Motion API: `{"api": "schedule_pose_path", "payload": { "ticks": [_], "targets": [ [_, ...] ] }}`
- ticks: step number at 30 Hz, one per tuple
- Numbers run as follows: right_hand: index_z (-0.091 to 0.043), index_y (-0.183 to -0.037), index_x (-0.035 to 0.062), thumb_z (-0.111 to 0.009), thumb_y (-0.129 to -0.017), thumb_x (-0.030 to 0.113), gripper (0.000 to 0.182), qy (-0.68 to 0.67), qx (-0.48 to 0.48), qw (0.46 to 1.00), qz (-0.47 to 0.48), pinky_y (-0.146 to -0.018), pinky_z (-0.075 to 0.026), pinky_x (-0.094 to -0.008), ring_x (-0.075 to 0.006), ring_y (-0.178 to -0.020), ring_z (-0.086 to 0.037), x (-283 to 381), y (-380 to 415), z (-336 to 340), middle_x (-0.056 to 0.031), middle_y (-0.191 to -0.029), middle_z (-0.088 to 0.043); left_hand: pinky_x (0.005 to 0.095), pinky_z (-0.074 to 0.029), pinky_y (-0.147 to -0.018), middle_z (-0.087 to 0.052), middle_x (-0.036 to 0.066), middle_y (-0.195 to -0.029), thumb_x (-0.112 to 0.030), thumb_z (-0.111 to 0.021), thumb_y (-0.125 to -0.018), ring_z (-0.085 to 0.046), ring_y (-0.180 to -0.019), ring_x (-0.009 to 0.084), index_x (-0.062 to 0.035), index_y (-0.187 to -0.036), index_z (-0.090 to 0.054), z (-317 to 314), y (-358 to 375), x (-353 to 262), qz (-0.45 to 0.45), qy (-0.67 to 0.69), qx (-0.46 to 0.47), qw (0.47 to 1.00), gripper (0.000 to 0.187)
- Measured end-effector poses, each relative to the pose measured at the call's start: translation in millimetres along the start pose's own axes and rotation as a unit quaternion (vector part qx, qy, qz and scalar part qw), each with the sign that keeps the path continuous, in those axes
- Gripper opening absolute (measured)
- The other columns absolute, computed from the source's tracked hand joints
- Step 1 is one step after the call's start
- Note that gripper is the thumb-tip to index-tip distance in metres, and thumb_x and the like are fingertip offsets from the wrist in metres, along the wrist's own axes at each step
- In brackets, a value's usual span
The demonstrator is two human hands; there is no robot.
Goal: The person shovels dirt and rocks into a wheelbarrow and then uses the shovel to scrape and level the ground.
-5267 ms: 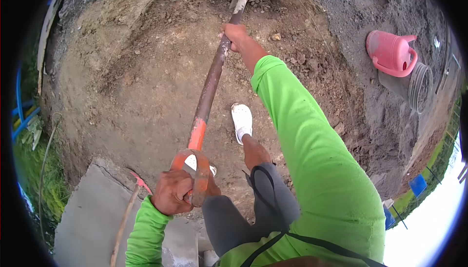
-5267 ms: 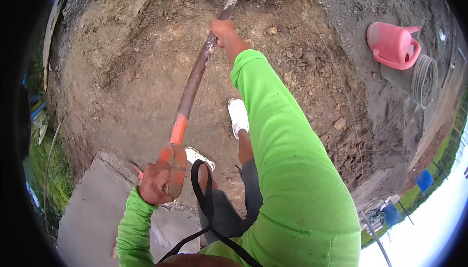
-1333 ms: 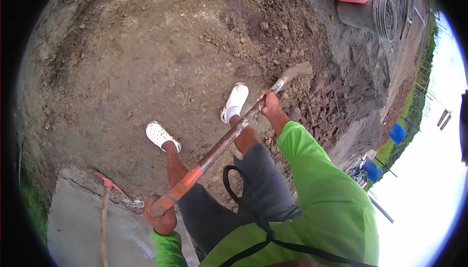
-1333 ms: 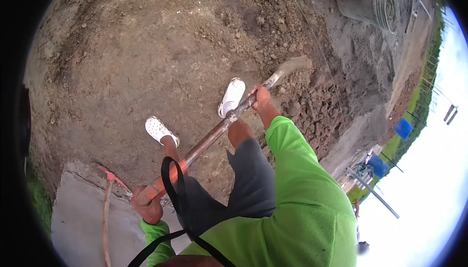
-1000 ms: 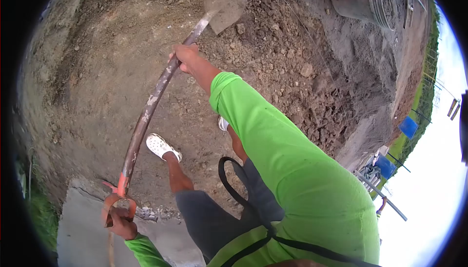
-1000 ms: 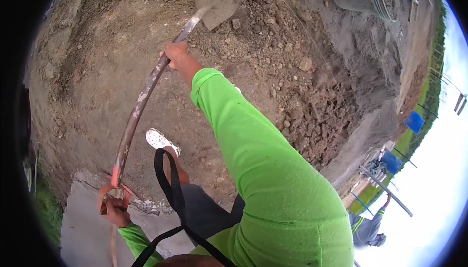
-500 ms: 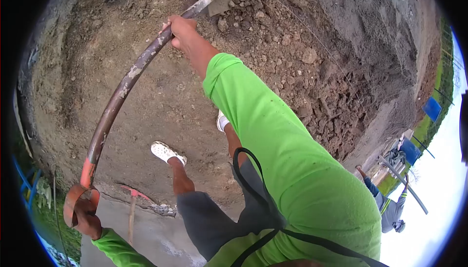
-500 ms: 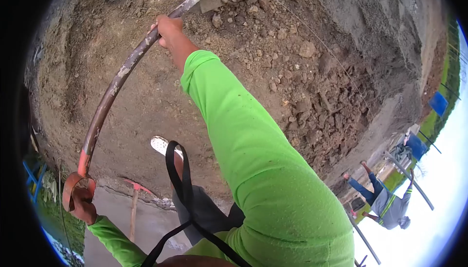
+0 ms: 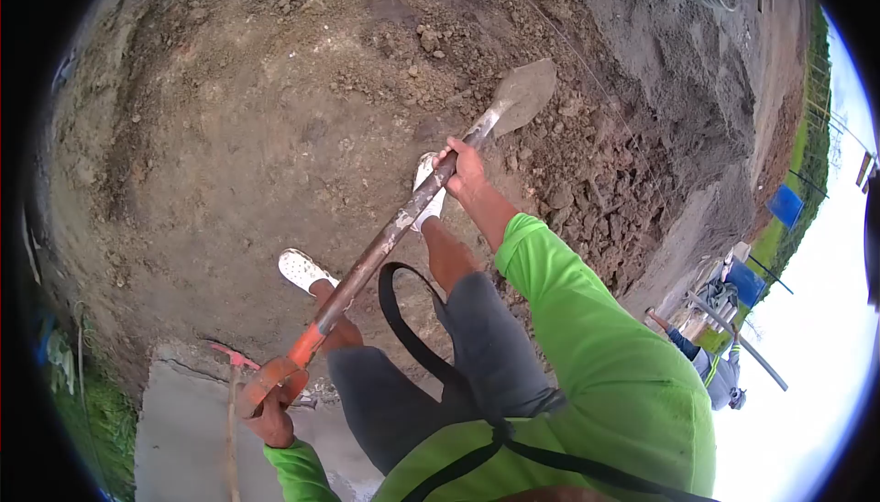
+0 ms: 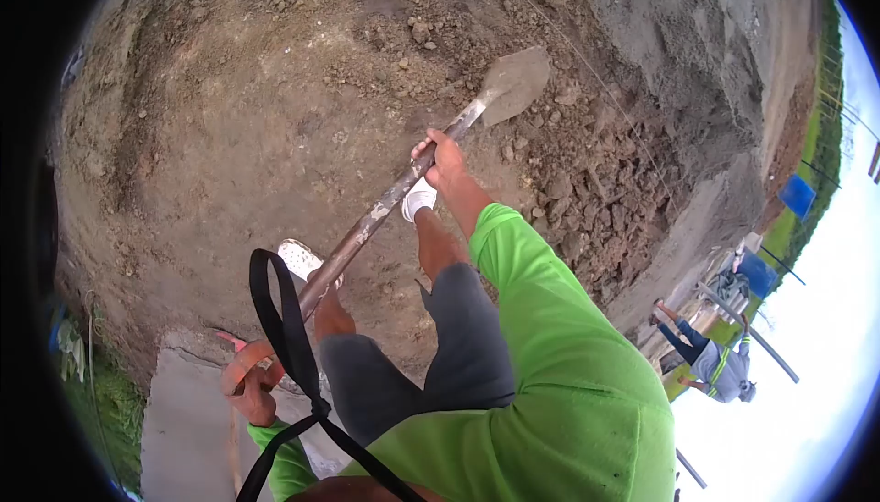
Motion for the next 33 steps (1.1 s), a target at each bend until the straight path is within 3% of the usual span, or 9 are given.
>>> {"api": "schedule_pose_path", "payload": {
  "ticks": [4,7,9,11,13,15,21,25,33],
  "targets": [
    [-0.048,-0.078,0.0074,-0.059,-0.084,0.012,0.013,0.016,0.074,0.988,-0.132,-0.051,-0.048,-0.038,-0.0171,-0.054,-0.048,-116.9,54.1,-154.7,-0.0036,-0.062,-0.044,0.0247,-0.039,-0.039,-0.033,-0.003,-0.049,-0.023,-0.052,-0.087,-0.037,-0.043,0.0085,-0.0148,-0.056,-0.036,145.3,7.9,1.5,0.158,0.065,-0.207,0.963,0.036],
    [-0.047,-0.086,-0.0011,-0.057,-0.081,0.01,0.016,0.038,0.091,0.985,-0.143,-0.043,-0.046,-0.0403,-0.0208,-0.05,-0.051,-168.0,72.2,-257.0,-0.0093,-0.064,-0.048,0.0309,-0.049,-0.043,-0.031,-0.004,-0.048,-0.028,-0.053,-0.085,-0.035,-0.041,0.0093,-0.0165,-0.059,-0.036,241.9,-19.4,-29.6,0.157,0.055,-0.258,0.952,0.033],
    [-0.042,-0.095,-0.0042,-0.055,-0.081,0.009,0.023,0.03,0.081,0.987,-0.136,-0.043,-0.046,-0.0425,-0.0234,-0.051,-0.053,-152.5,60.3,-294.4,-0.0111,-0.065,-0.049,0.0295,-0.053,-0.042,-0.034,-0.003,-0.045,-0.024,-0.049,-0.085,-0.038,-0.038,0.0086,-0.0145,-0.057,-0.035,209.8,-54.4,-84.7,0.123,0.02,-0.26,0.958,0.034],
    [-0.041,-0.101,-0.0064,-0.056,-0.078,0.006,0.03,0.007,0.075,0.988,-0.134,-0.047,-0.048,-0.045,-0.03,-0.053,-0.056,-86.2,-4.1,-277.4,-0.019,-0.076,-0.054,0.0244,-0.042,-0.035,-0.029,-0.004,-0.045,-0.021,-0.05,-0.086,-0.034,-0.037,0.0079,-0.0159,-0.059,-0.033,147.9,-132.5,-80.6,0.118,0.066,-0.118,0.984,0.032],
    [-0.047,-0.086,-0.0034,-0.052,-0.081,0.0,0.009,0.054,0.066,0.996,-0.034,-0.053,-0.05,-0.0364,-0.0187,-0.054,-0.051,19.1,-103.8,-220.1,-0.01,-0.068,-0.05,0.0287,-0.043,-0.042,-0.031,-0.002,-0.05,-0.021,-0.05,-0.086,-0.034,-0.039,0.0115,-0.0135,-0.062,-0.034,-3.1,-162.4,-84.3,0.117,-0.032,-0.118,0.986,0.029],
    [-0.045,-0.091,-0.0022,-0.051,-0.08,0.002,0.014,0.059,0.075,0.995,-0.011,-0.051,-0.049,-0.0408,-0.0211,-0.056,-0.054,19.2,-126.0,-212.1,-0.0117,-0.073,-0.051,0.032,-0.045,-0.038,-0.033,-0.001,-0.05,-0.015,-0.049,-0.085,-0.036,-0.04,0.0125,-0.0116,-0.061,-0.034,-15.6,-136.2,-68.8,0.188,0.051,-0.182,0.964,0.028],
    [-0.045,-0.064,0.0084,-0.047,-0.082,0.01,0.018,-0.037,0.03,0.999,-0.019,-0.052,-0.044,-0.0385,-0.018,-0.05,-0.044,59.4,-74.5,-39.4,-0.0044,-0.056,-0.042,0.0238,-0.036,-0.042,-0.044,0.0,-0.052,-0.01,-0.051,-0.083,-0.041,-0.045,0.0084,0.0011,-0.071,-0.057,-70.8,-87.1,-75.3,-0.096,-0.064,0.078,0.99,0.017],
    [-0.043,-0.07,0.0115,-0.048,-0.082,0.011,0.013,-0.007,-0.085,0.996,0.006,-0.05,-0.04,-0.0303,-0.0137,-0.049,-0.041,95.7,-31.2,94.7,0.0004,-0.056,-0.041,0.0261,-0.04,-0.06,-0.051,0.002,-0.067,-0.01,-0.063,-0.078,-0.047,-0.065,0.0111,-0.0012,-0.073,-0.054,-108.9,-16.7,-59.4,-0.136,-0.132,0.156,0.969,0.014],
    [-0.048,-0.075,0.002,-0.057,-0.082,0.007,0.013,0.09,-0.07,0.99,-0.08,-0.046,-0.046,-0.0378,-0.0202,-0.051,-0.049,-127.6,84.3,-3.9,-0.0084,-0.065,-0.046,0.0243,-0.038,-0.042,-0.05,0.002,-0.056,-0.023,-0.053,-0.085,-0.048,-0.049,0.0114,-0.0072,-0.062,-0.048,153.0,59.5,149.4,0.242,0.043,-0.138,0.959,0.027]
  ]
}}
Point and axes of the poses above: each hand's wrist, its own y-axis away from the middle knuckle, its own z-axis out of the back of the hand, x = y × z, the point moved 7 cm from there along -y, towards the middle knuckle
